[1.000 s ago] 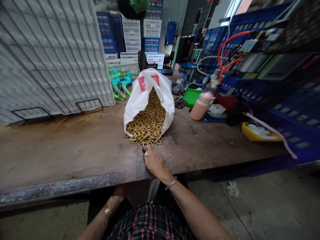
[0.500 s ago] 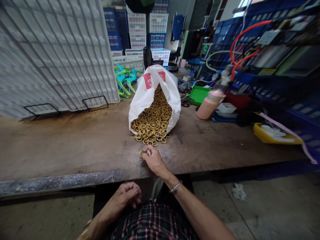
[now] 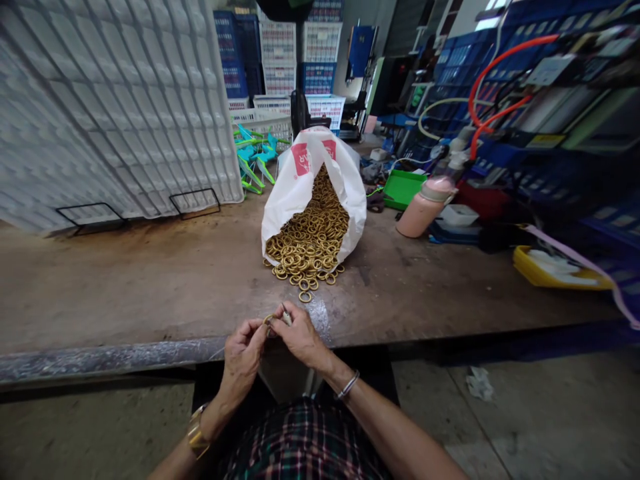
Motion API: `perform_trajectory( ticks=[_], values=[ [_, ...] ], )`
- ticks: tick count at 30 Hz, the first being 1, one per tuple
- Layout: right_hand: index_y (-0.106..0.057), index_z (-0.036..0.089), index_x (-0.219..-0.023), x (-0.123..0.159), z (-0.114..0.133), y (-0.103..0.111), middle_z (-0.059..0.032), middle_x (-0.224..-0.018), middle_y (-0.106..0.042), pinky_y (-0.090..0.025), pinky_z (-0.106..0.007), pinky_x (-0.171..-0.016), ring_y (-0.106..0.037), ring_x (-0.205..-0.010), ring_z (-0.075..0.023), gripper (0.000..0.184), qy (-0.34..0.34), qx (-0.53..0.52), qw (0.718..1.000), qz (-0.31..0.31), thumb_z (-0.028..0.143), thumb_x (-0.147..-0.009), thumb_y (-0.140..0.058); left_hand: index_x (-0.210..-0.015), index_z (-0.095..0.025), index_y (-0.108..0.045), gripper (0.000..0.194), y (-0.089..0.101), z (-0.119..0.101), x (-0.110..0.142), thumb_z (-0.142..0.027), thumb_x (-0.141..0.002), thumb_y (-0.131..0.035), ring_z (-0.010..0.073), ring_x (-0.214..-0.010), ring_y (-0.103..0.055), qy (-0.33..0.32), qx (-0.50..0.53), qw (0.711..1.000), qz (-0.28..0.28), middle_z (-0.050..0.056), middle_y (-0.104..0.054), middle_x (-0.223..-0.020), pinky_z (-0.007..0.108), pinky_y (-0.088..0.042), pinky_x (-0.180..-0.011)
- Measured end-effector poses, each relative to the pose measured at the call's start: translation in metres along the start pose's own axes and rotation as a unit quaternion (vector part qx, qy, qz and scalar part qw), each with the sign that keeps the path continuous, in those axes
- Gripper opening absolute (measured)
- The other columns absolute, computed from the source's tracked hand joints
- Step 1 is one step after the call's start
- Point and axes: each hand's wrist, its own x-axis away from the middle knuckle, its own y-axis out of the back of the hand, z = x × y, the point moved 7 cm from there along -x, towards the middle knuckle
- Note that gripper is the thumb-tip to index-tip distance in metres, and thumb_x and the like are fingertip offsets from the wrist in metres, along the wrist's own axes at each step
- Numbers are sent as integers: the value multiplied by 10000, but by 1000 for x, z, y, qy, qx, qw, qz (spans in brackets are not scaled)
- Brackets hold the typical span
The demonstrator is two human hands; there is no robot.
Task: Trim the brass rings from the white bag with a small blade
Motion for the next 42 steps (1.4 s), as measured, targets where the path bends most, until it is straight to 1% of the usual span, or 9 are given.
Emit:
perform_trajectory(
  ticks=[4,9,11,15,17,20,29,35,42],
  values=[
    [-502,189,-848,-3,6,4,64,-562,-551,-355,-196,-506,-474,-503,-87,156,11,48,999,18,319,-761,-508,-709,-188,-640,164,4,-4,1,-332,-751,-574,152,-614,-539,-50,-83,995,-2,12,-621,-641,245,-415,-634],
    [-513,175,-658,-7,8,0,55,-529,-504,-344,-194,-517,-446,-514,-80,195,38,99,994,17,316,-785,-473,-741,-186,-643,152,1,-5,0,-303,-763,-549,152,-632,-548,-62,-108,992,19,21,-633,-674,247,-417,-647],
    [-518,171,-659,-7,6,-1,53,-532,-508,-342,-194,-514,-444,-512,-81,192,31,98,995,14,310,-784,-470,-732,-178,-624,184,-2,-3,-1,-336,-773,-538,138,-595,-534,-34,-81,996,34,9,-606,-634,233,-413,-598],
    [-517,168,-670,-7,2,-1,43,-541,-527,-334,-199,-492,-442,-494,-84,205,11,96,995,11,319,-793,-452,-732,-168,-558,291,-7,6,0,-452,-777,-513,81,-421,-422,78,-23,994,75,-41,-494,-522,189,-341,-430],
    [-515,166,-674,-7,3,-1,39,-549,-527,-337,-201,-493,-441,-495,-84,220,13,90,996,14,325,-804,-436,-758,-168,-528,325,-10,10,1,-491,-775,-501,67,-398,-405,121,5,988,100,-44,-499,-539,175,-321,-392],
    [-508,165,-668,-7,4,-1,37,-552,-523,-356,-202,-521,-456,-516,-85,220,23,82,996,16,310,-813,-429,-777,-171,-498,339,-14,12,1,-509,-761,-513,64,-403,-412,157,49,978,126,-40,-520,-573,167,-322,-374],
    [-505,164,-647,-10,1,-1,34,-562,-520,-364,-193,-535,-462,-535,-81,221,36,60,998,11,262,-820,-410,-765,-157,-524,337,-15,13,0,-492,-741,-552,51,-419,-395,161,85,974,132,-42,-498,-581,163,-313,-387],
    [-544,159,-653,-9,7,0,44,-574,-503,-353,-195,-545,-444,-559,-84,183,37,94,995,2,297,-766,-502,-727,-162,-498,347,-13,12,0,-502,-724,-567,58,-438,-410,158,72,978,114,-38,-506,-591,171,-336,-400],
    [-521,168,-628,-12,5,-3,56,-531,-475,-333,-187,-509,-408,-509,-77,181,17,54,998,30,272,-769,-472,-724,-165,-497,349,-11,15,0,-505,-717,-578,55,-432,-409,165,94,975,118,-45,-498,-585,173,-346,-407]
  ],
)
